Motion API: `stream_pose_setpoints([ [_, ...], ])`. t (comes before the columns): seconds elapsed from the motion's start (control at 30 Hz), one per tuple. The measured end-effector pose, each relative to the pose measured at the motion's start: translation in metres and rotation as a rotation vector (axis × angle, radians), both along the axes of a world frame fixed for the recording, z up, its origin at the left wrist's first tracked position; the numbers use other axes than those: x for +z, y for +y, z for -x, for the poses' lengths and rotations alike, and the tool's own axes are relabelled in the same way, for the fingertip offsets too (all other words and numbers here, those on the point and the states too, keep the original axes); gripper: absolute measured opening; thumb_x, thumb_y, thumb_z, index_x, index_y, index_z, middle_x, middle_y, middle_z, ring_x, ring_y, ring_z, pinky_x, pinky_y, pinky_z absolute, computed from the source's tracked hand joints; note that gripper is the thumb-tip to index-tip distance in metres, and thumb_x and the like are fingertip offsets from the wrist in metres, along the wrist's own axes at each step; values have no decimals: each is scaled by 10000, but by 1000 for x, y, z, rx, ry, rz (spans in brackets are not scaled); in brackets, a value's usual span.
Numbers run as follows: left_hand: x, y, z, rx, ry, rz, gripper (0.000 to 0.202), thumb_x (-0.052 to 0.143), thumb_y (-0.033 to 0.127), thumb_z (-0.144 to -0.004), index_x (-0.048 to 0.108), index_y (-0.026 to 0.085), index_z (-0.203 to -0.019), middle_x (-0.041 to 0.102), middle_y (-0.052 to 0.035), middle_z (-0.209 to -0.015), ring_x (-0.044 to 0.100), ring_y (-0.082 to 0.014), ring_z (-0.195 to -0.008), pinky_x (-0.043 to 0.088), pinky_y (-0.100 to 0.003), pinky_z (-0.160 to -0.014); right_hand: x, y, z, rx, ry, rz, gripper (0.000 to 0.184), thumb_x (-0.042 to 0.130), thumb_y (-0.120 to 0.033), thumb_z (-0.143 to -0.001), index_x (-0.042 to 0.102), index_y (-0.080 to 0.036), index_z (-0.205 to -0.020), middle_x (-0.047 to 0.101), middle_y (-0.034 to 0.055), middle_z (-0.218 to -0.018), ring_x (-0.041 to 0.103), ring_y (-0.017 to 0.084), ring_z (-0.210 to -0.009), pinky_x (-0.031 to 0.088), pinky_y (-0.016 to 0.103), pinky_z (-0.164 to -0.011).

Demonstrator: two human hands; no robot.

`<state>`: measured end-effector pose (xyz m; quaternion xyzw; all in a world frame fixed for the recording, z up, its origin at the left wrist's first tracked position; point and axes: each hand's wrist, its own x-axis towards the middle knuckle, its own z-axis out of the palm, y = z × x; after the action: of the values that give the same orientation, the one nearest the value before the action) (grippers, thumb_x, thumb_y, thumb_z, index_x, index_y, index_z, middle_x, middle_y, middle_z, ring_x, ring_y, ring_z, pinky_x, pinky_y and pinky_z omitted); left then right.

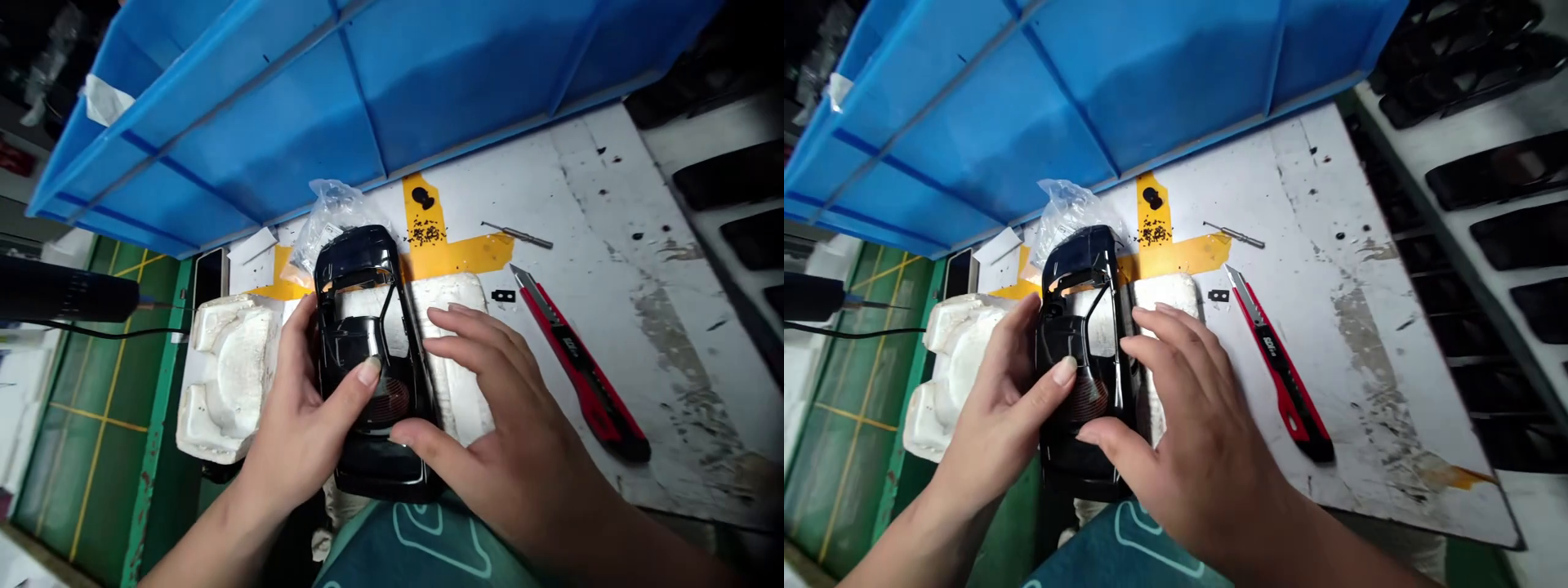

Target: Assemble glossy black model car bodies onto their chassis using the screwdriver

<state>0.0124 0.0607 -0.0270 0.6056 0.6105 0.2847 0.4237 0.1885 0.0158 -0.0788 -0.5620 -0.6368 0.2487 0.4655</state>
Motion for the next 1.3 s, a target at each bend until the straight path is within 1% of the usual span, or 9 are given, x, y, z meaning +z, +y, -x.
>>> stream_pose_setpoints([
  [0.1,7,9,-3,-55,102,65,754,718,376,-920,332,279,-1559,418,-6,-1616,398,-174,-1495,411,-255,-1199,-1,-1,0,-9,2,9,464,721,-334,-871,526,-156,-1253,542,134,-1418,440,251,-1420,387,453,-1214],
  [0.33,26,24,10,-216,383,163,870,741,432,-891,249,380,-1606,288,39,-1681,241,-251,-1565,262,-437,-1280,-2,-7,-3,26,4,8,479,691,-332,-898,519,-153,-1308,513,110,-1464,404,242,-1449,356,401,-1231],
  [0.5,54,48,2,-443,666,62,1031,817,461,-801,186,426,-1615,126,57,-1715,79,-347,-1574,170,-583,-1253,-4,-11,-4,25,22,1,597,694,-406,-895,472,-133,-1377,472,123,-1513,374,257,-1469,342,402,-1247],
  [0.63,75,80,-23,-728,744,147,727,723,525,-857,423,468,-1516,236,96,-1681,88,-336,-1560,255,-599,-1198,-4,-12,-3,24,5,-10,588,663,-429,-914,475,-116,-1375,475,133,-1513,374,262,-1469,335,400,-1253],
  [0.7,80,96,-34,-804,745,254,735,798,508,-769,529,450,-1451,223,105,-1679,120,-373,-1545,329,-596,-1169,-4,-10,-3,16,3,-15,591,650,-453,-918,482,-109,-1368,488,141,-1504,388,275,-1460,361,416,-1240],
  [0.87,82,111,-48,-655,699,308,733,956,351,-545,729,357,-1242,337,27,-1650,326,-463,-1475,348,-576,-1182,-4,-9,-3,-14,18,-14,619,663,-518,-897,514,-107,-1336,539,139,-1464,420,281,-1441,383,417,-1223],
  [1.0,81,108,-46,-671,742,344,713,923,403,-603,696,424,-1278,212,105,-1680,301,-456,-1486,349,-588,-1179,-8,-10,-2,-26,24,-64,629,693,-484,-874,521,-93,-1336,536,150,-1473,417,307,-1441,380,456,-1216],
  [1.13,77,103,-42,-635,770,311,777,970,385,-522,713,429,-1253,190,136,-1676,287,-487,-1471,449,-598,-1092,-16,-11,-3,-12,41,-81,654,713,-471,-834,521,-88,-1328,502,185,-1489,394,337,-1453,304,483,-1244],
  [1.3,74,102,-30,-805,845,305,843,909,435,-662,540,517,-1416,-21,223,-1675,166,-442,-1515,541,-524,-1023,-20,-13,0,-15,55,-3,619,701,-447,-836,489,-191,-1358,467,138,-1541,377,331,-1476,239,510,-1268],
])
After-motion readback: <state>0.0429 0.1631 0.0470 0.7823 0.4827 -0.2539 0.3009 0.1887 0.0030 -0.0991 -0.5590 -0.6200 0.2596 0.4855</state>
